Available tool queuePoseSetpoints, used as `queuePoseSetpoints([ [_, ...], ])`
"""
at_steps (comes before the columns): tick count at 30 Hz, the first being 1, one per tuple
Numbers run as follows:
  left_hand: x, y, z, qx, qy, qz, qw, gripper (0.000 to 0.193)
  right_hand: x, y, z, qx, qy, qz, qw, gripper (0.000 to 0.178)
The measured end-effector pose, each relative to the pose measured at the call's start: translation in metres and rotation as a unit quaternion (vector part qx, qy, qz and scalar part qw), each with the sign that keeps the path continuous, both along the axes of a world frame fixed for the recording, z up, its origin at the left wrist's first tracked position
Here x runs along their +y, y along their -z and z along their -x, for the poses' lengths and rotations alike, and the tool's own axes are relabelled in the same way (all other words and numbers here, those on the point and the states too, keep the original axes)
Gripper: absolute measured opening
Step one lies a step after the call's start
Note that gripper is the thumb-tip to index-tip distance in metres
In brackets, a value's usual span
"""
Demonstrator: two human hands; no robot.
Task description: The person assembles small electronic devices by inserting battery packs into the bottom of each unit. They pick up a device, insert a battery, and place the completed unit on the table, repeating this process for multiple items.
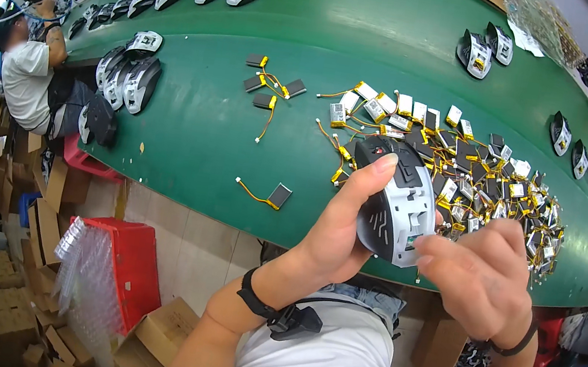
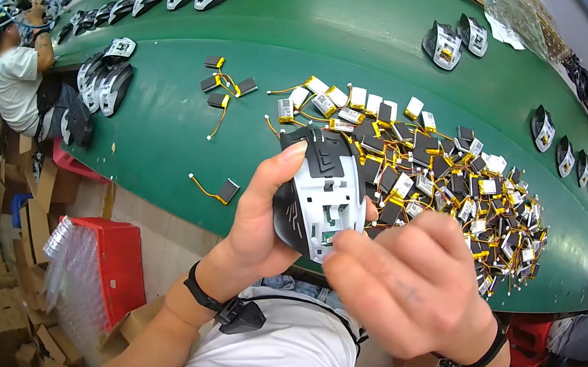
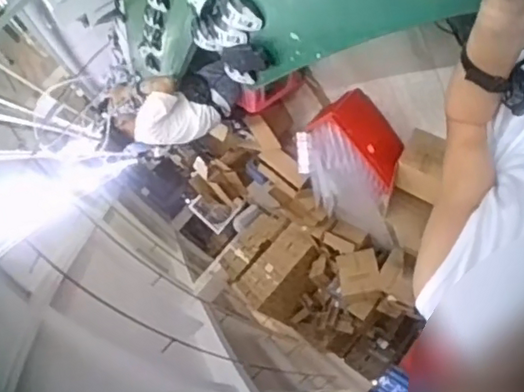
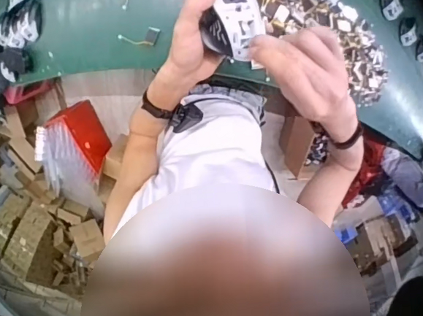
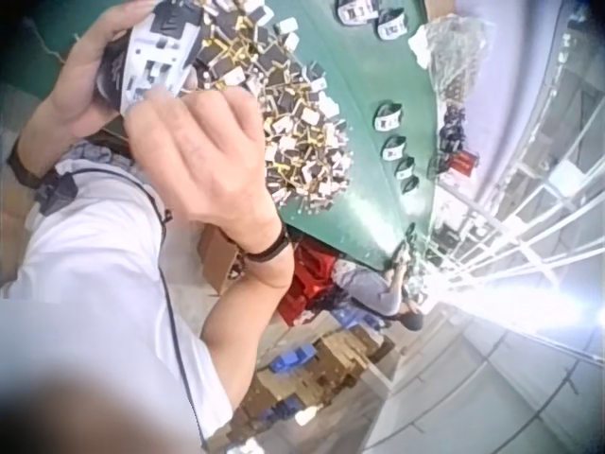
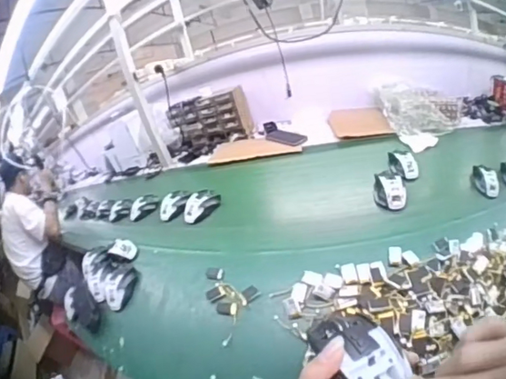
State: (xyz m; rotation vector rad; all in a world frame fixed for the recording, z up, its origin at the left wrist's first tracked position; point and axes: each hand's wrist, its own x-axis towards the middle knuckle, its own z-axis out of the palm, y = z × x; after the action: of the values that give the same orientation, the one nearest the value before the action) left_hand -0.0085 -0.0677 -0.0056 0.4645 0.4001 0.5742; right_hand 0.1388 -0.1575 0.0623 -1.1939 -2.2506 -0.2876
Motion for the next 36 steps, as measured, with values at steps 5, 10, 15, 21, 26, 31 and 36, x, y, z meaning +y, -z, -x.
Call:
queuePoseSetpoints([
  [5,0.002,0.0,-0.002,0.007,0.002,-0.015,1.0,0.054,0.006,-0.001,-0.005,-0.005,-0.017,0.019,1.0,0.026],
  [10,0.0,0.004,-0.001,0.012,-0.013,-0.009,1.0,0.052,0.004,0.005,0.003,-0.015,0.017,0.018,1.0,0.026],
  [15,-0.001,0.005,-0.003,0.022,-0.037,-0.03,0.999,0.05,-0.004,0.013,0.007,-0.014,0.044,0.01,0.999,0.024],
  [21,-0.007,0.008,-0.006,0.019,-0.046,-0.011,0.999,0.05,-0.009,0.016,0.005,0.004,0.014,0.035,0.999,0.02],
  [26,-0.012,0.005,-0.011,0.06,-0.064,-0.039,0.995,0.05,-0.015,0.019,0.007,0.005,0.006,0.035,0.999,0.019],
  [31,0.0,0.005,-0.001,0.009,-0.027,-0.136,0.99,0.061,-0.022,0.028,0.001,0.051,0.037,0.006,0.998,0.018],
  [36,0.001,-0.004,0.0,0.033,-0.023,-0.099,0.994,0.061,-0.021,0.033,0.005,0.071,0.041,-0.006,0.997,0.018],
])
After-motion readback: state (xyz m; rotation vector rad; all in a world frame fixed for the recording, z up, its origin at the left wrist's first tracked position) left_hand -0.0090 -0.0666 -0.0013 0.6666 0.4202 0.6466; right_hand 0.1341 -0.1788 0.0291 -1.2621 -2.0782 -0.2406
